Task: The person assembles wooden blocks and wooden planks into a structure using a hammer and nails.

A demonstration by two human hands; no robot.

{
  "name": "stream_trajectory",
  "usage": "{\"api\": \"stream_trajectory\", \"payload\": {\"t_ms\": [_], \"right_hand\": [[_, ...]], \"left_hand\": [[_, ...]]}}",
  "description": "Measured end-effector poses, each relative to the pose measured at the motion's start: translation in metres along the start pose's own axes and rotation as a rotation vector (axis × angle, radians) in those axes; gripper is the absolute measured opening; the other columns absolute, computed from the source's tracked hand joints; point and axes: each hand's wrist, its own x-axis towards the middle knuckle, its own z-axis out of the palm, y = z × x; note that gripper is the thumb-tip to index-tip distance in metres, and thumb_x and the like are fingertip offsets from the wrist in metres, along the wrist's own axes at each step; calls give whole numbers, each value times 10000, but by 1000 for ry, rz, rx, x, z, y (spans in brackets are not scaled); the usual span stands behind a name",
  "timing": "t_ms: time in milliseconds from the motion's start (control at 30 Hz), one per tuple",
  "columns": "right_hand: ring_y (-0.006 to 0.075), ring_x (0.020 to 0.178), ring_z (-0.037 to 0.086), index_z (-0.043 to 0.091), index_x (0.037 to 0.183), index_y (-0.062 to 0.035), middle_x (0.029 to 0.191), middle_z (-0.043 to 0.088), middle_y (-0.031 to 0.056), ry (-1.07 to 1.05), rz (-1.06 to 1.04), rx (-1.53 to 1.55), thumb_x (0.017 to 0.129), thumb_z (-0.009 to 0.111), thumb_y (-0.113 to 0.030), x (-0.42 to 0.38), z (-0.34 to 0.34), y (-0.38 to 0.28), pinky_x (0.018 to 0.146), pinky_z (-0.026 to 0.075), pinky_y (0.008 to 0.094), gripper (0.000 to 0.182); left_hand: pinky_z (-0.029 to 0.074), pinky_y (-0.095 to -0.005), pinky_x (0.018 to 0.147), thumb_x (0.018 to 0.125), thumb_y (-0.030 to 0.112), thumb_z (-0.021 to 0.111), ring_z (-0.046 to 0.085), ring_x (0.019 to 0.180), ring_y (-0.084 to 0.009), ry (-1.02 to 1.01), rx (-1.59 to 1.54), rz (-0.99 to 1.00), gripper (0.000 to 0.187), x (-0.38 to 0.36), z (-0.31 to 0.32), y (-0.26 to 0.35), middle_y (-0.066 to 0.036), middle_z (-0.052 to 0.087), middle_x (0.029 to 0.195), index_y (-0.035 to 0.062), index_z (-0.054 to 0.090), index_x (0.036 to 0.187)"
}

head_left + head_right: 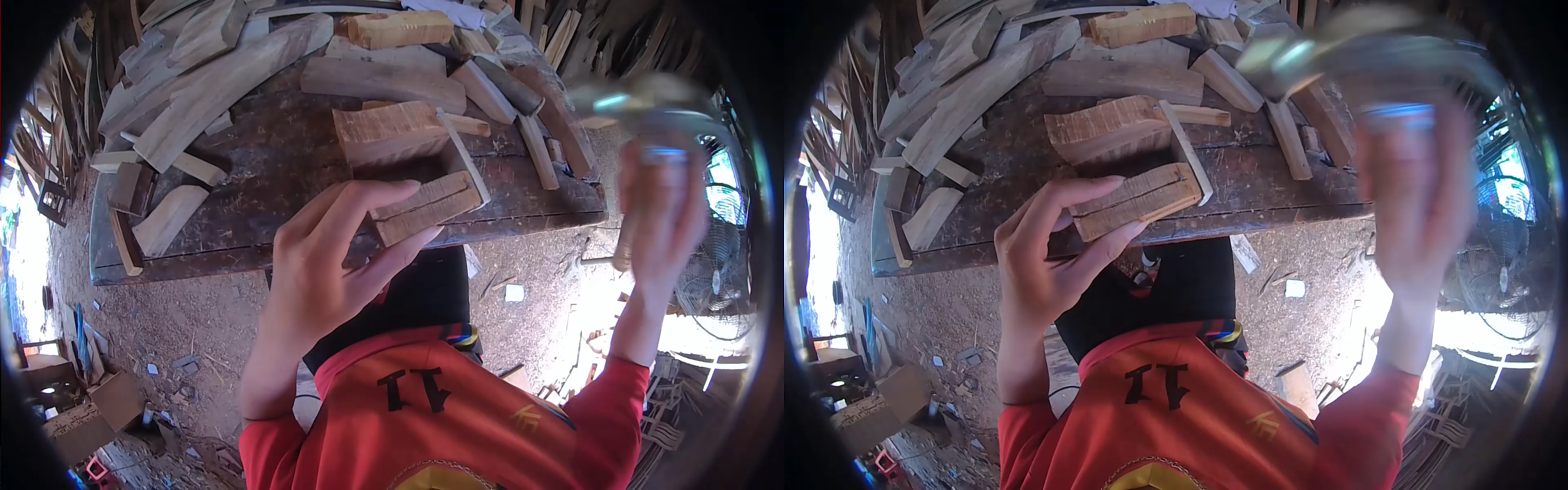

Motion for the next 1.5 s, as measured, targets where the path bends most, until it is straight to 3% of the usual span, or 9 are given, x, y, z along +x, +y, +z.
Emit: {"api": "stream_trajectory", "payload": {"t_ms": [67, 167, 233, 300, 533, 767, 1067, 1367, 1500], "right_hand": [[129, 624, 544, 599, 1158, -44, 780, 569, 54, 141, 22, 316, 1130, 366, -396, 3, -5, 0, 561, 394, 255, 423], [195, 707, 648, 618, 1084, -43, 873, 665, 106, 91, -359, -5, 1116, 400, -393, -9, 3, 30, 644, 510, 326, 414], [312, 789, 725, 639, 1155, -46, 891, 720, 142, -402, -200, -260, 1044, 615, -232, -19, 25, 3, 737, 567, 416, 217], [325, 812, 731, 602, 1225, -25, 886, 709, 164, -448, -245, -193, 1032, 639, -182, -14, 13, 3, 715, 542, 423, 252], [46, 608, 447, 574, 1281, -53, 794, 548, -8, -40, 92, 210, 1089, 532, -277, -2, 14, 5, 550, 340, 217, 298], [198, 911, 698, 582, 1332, -59, 992, 709, 133, -271, 127, 117, 1056, 613, -261, 2, 30, 9, 816, 524, 330, 344], [355, 1013, 710, 574, 1311, -45, 1091, 693, 170, -314, 114, 166, 1052, 611, -283, 5, 41, 12, 879, 524, 401, 353], [113, 796, 597, 563, 1347, -47, 923, 628, 53, -267, 293, 336, 1060, 601, -229, -9, 36, 15, 698, 472, 263, 342], [34, 665, 449, 561, 1353, -59, 857, 530, -28, -218, 341, 503, 1090, 557, -259, -14, 41, 15, 564, 349, 197, 331]], "left_hand": [[584, -332, 755, 782, 142, 905, 764, 938, -209, -5, 8, -4, 393, -1, 0, 0, -74, 772, 1022, 76, 735, 1130], [583, -330, 756, 784, 140, 904, 764, 935, -208, -10, -4, -11, 391, 1, -1, 0, -74, 773, 1020, 77, 735, 1131], [582, -321, 759, 785, 140, 903, 763, 936, -207, -17, -14, -26, 391, 0, -2, 0, -75, 771, 1014, 75, 736, 1133], [586, -317, 771, 787, 139, 903, 762, 941, -207, -25, 11, 1, 394, 1, -2, 1, -79, 769, 1006, 71, 735, 1137], [598, -344, 833, 784, 169, 911, 740, 1040, -227, -92, 41, 39, 485, 3, -6, -1, -124, 745, 1118, 37, 708, 1205], [505, -391, 1012, 856, 235, 849, 663, 1188, -237, 70, 146, 144, 565, 32, -35, 7, -131, 707, 1242, -17, 639, 1316], [506, -392, 1016, 868, 333, 841, 688, 1180, -288, -310, 179, -114, 538, 82, -30, -8, -156, 733, 1220, 17, 669, 1268], [536, -387, 958, 839, 282, 864, 718, 1101, -273, -195, 244, -45, 528, 80, -33, -2, -155, 746, 1147, 33, 661, 1258], [553, -460, 890, 842, 306, 829, 704, 1026, -395, -337, 450, 23, 478, 77, -34, -2, -221, 728, 1063, 22, 662, 1188]]}}
